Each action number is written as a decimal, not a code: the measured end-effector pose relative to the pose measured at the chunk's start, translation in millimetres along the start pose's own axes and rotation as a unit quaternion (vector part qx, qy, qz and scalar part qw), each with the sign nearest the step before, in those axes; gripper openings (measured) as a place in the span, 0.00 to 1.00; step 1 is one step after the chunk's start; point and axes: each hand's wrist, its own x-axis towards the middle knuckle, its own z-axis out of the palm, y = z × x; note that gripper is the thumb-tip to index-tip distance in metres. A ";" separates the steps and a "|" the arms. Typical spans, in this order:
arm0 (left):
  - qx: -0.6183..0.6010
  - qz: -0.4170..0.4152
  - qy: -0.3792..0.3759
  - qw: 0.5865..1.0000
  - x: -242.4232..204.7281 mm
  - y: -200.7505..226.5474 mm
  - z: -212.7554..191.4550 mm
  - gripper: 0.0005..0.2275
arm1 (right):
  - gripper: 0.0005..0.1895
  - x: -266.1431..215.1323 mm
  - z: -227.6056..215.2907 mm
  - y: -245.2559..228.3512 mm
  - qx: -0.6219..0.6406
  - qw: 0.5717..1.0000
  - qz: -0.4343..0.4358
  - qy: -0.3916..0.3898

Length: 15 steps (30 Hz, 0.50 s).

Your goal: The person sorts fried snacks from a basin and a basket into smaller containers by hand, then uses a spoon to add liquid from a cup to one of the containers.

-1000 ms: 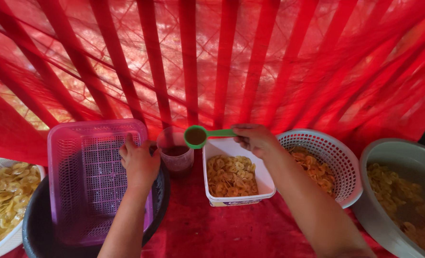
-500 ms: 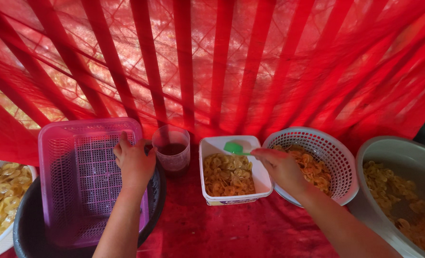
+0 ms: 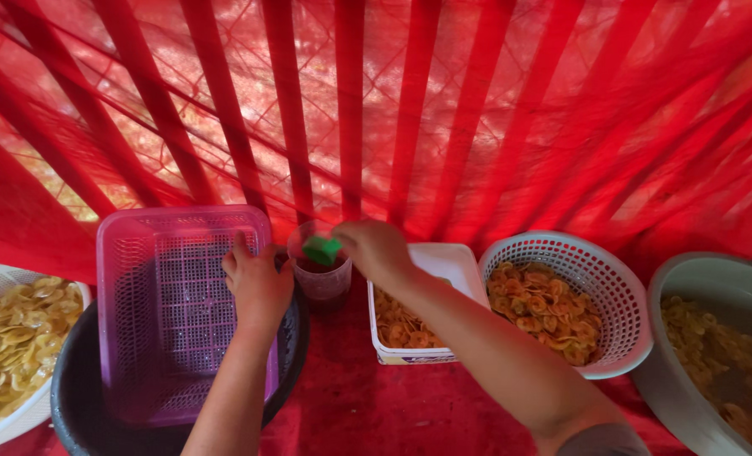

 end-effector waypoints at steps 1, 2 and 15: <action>-0.001 -0.001 0.000 1.000 0.3 -0.2 0.0 0.12 | 0.08 7.8 14.9 -1.2 -0.083 0.996 -0.011 -0.026; -0.003 -0.002 0.001 1.000 -0.4 -0.2 -0.4 0.12 | 0.08 12.6 29.1 -1.5 -0.071 0.997 -0.010 -0.034; -0.017 -0.010 -0.004 1.000 -1.7 -3.4 -2.0 0.10 | 0.10 21.2 29.2 92.4 0.342 0.895 0.284 -0.034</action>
